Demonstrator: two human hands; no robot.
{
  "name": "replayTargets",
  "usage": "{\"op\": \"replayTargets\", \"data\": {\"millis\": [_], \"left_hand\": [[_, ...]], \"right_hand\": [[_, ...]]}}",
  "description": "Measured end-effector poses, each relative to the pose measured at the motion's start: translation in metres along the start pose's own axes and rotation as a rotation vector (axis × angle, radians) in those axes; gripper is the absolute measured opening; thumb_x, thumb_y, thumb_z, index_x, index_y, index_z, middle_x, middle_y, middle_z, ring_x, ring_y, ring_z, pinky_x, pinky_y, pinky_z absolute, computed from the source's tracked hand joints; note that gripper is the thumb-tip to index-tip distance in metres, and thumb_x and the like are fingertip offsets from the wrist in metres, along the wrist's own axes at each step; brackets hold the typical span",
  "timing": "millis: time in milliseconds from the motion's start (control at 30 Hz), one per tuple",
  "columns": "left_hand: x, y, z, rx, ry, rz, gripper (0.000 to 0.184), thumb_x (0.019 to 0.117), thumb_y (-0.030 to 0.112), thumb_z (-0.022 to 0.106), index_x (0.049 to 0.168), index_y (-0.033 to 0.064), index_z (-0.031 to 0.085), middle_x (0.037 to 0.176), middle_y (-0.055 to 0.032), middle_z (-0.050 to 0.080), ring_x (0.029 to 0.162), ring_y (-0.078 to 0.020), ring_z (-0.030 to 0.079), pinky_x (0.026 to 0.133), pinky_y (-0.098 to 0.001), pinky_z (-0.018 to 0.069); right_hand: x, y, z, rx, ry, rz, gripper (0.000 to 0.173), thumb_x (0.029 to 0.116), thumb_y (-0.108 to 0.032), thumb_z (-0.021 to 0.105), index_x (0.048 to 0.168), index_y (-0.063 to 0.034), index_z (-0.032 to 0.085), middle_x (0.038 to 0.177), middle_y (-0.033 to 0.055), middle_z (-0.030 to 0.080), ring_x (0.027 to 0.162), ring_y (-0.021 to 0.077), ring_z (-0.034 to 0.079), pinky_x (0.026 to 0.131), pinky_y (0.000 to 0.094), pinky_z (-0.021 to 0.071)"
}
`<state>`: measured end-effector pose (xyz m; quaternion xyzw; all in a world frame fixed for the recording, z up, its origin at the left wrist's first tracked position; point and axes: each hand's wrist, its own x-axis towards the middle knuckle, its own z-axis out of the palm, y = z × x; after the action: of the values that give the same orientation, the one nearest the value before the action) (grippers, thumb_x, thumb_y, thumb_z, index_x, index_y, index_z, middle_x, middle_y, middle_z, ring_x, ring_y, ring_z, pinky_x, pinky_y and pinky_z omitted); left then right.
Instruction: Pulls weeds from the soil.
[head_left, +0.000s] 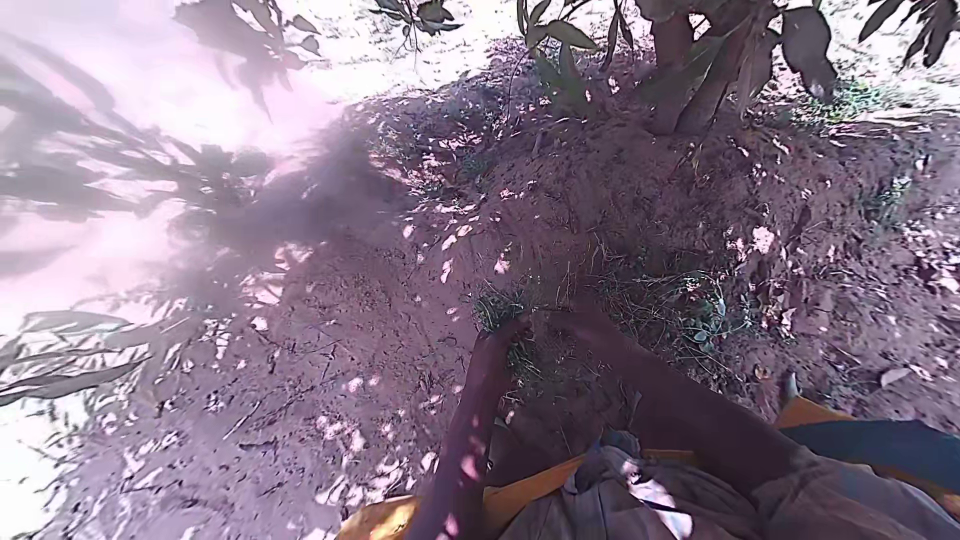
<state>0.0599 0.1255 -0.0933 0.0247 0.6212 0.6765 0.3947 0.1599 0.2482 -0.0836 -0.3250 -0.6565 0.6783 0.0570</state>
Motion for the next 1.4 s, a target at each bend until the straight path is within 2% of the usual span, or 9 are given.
{"op": "replayTargets", "data": {"millis": [233, 500, 667, 767, 967, 1067, 1233, 1333, 1400], "left_hand": [[0.008, -0.004, -0.007, -0.178, -0.157, -0.003, 0.028, 0.1071, 0.002, 0.035, 0.116, -0.0037, 0.06, 0.089, -0.0088, 0.072, 0.077, -0.0155, 0.071, 0.073, -0.0277, 0.06], [0.009, -0.006, -0.007, -0.241, -0.09, -0.018, 0.027, 0.107, 0.004, 0.036, 0.108, 0.0004, 0.063, 0.095, -0.0083, 0.074, 0.089, -0.019, 0.073, 0.079, -0.0349, 0.0606], [0.0, -0.002, 0.0, -0.192, -0.037, -0.061, 0.02, 0.1048, 0.004, 0.046, 0.109, 0.0012, 0.064, 0.093, -0.0067, 0.072, 0.081, -0.0113, 0.07, 0.071, -0.0265, 0.0596], [-0.001, -0.002, 0.002, -0.156, -0.013, -0.073, 0.018, 0.1051, 0.006, 0.047, 0.112, 0.001, 0.063, 0.094, -0.0074, 0.071, 0.083, -0.0134, 0.07, 0.072, -0.0287, 0.0591], [0.013, -0.008, -0.009, -0.285, -0.13, -0.037, 0.033, 0.1102, 0.011, 0.031, 0.124, -0.0032, 0.058, 0.104, -0.0143, 0.074, 0.095, -0.0245, 0.074, 0.079, -0.0354, 0.0613], [0.011, -0.006, -0.007, -0.293, -0.115, -0.067, 0.033, 0.1104, 0.012, 0.031, 0.123, -0.0037, 0.058, 0.104, -0.0151, 0.074, 0.097, -0.025, 0.074, 0.081, -0.0359, 0.0603], [-0.001, -0.002, 0.004, -0.167, 0.021, -0.083, 0.011, 0.1037, 0.006, 0.051, 0.11, 0.003, 0.059, 0.091, -0.0058, 0.069, 0.079, -0.0115, 0.069, 0.069, -0.0271, 0.0588], [-0.004, -0.003, 0.005, -0.125, -0.003, -0.08, 0.015, 0.1005, 0.002, 0.056, 0.115, 0.0023, 0.057, 0.093, -0.0065, 0.069, 0.081, -0.0115, 0.069, 0.071, -0.0279, 0.0594], [0.0, -0.005, 0.004, -0.161, -0.033, -0.057, 0.014, 0.1034, 0.004, 0.051, 0.115, 0.0015, 0.058, 0.095, -0.0077, 0.07, 0.084, -0.0137, 0.07, 0.072, -0.0284, 0.0593]], "right_hand": [[0.012, -0.001, -0.016, 0.452, 0.307, -0.097, 0.022, 0.1087, -0.006, 0.044, 0.118, 0.009, 0.057, 0.084, 0.0091, 0.068, 0.065, 0.0126, 0.067, 0.065, 0.0246, 0.0587], [0.0, 0.001, -0.002, 0.207, -0.022, -0.064, 0.008, 0.1031, -0.003, 0.053, 0.103, 0.0017, 0.059, 0.064, -0.0051, 0.056, 0.051, -0.0003, 0.05, 0.051, 0.0132, 0.0428], [0.0, 0.009, 0.004, -0.012, -0.142, -0.041, 0.026, 0.0995, -0.012, 0.064, 0.121, 0.0016, 0.059, 0.083, -0.0019, 0.058, 0.062, -0.0007, 0.05, 0.058, 0.0155, 0.0429], [0.001, 0.008, 0.002, -0.02, 0.003, -0.072, 0.028, 0.0971, -0.008, 0.066, 0.121, 0.0061, 0.062, 0.096, 0.0072, 0.063, 0.076, 0.004, 0.055, 0.072, 0.0207, 0.0477], [0.009, -0.001, -0.019, 0.32, 0.334, -0.046, 0.011, 0.1005, -0.004, 0.061, 0.092, 0.0016, 0.061, 0.062, -0.0006, 0.052, 0.046, 0.0025, 0.044, 0.046, 0.0151, 0.0397], [0.006, -0.001, -0.015, 0.22, 0.254, 0.002, 0.009, 0.0986, -0.006, 0.065, 0.096, 0.0018, 0.061, 0.068, 0.0011, 0.054, 0.05, 0.0032, 0.047, 0.05, 0.0161, 0.0426], [-0.001, 0.006, 0.005, -0.115, -0.008, -0.012, 0.042, 0.0989, -0.016, 0.067, 0.133, 0.0058, 0.056, 0.122, 0.0169, 0.062, 0.099, 0.0113, 0.06, 0.086, 0.0264, 0.0487], [0.001, 0.012, 0.007, -0.081, -0.01, -0.069, 0.038, 0.0961, -0.011, 0.069, 0.129, 0.005, 0.061, 0.121, 0.0157, 0.064, 0.102, 0.0106, 0.06, 0.09, 0.0256, 0.0488], [0.002, 0.01, 0.004, 0.019, 0.098, -0.09, 0.028, 0.0943, -0.006, 0.069, 0.119, 0.0059, 0.063, 0.101, 0.0096, 0.064, 0.082, 0.0062, 0.059, 0.076, 0.0214, 0.0502]]}}
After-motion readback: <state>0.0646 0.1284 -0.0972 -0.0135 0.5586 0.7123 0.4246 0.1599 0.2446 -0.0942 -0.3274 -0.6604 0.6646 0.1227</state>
